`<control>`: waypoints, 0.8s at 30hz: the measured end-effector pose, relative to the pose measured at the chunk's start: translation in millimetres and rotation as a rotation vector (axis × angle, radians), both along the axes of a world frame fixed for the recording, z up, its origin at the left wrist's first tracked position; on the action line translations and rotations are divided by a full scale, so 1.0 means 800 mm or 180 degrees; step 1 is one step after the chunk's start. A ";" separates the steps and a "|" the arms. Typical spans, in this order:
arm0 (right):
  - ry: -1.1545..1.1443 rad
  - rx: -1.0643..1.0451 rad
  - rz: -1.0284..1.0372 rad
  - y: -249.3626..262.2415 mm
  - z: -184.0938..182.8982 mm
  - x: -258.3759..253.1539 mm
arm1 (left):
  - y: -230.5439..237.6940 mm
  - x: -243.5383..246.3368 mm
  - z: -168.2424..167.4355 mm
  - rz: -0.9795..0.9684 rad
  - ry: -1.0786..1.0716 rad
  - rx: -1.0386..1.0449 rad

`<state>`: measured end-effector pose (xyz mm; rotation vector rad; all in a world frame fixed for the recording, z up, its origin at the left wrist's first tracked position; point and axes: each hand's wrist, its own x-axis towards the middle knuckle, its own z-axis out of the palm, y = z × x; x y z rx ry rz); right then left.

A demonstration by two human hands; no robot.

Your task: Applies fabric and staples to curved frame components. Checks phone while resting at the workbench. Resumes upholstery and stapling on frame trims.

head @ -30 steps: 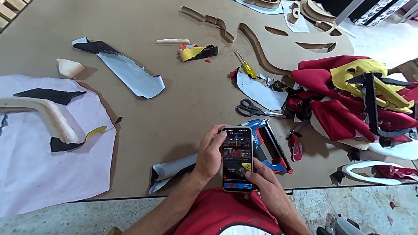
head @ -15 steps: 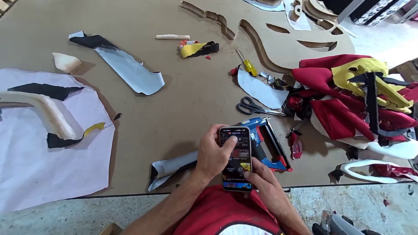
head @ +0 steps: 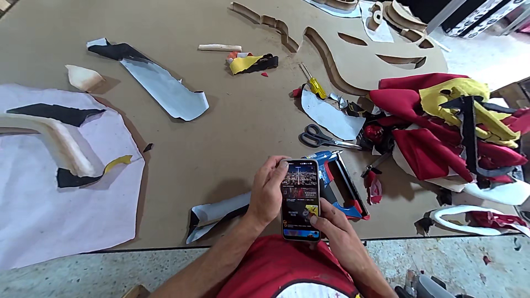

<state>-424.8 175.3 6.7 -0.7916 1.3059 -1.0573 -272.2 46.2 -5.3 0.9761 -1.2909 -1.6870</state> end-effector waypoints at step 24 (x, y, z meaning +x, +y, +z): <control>-0.0052 0.0036 -0.0005 0.007 -0.004 -0.003 | 0.010 -0.006 0.006 0.0029 -0.0335 0.0106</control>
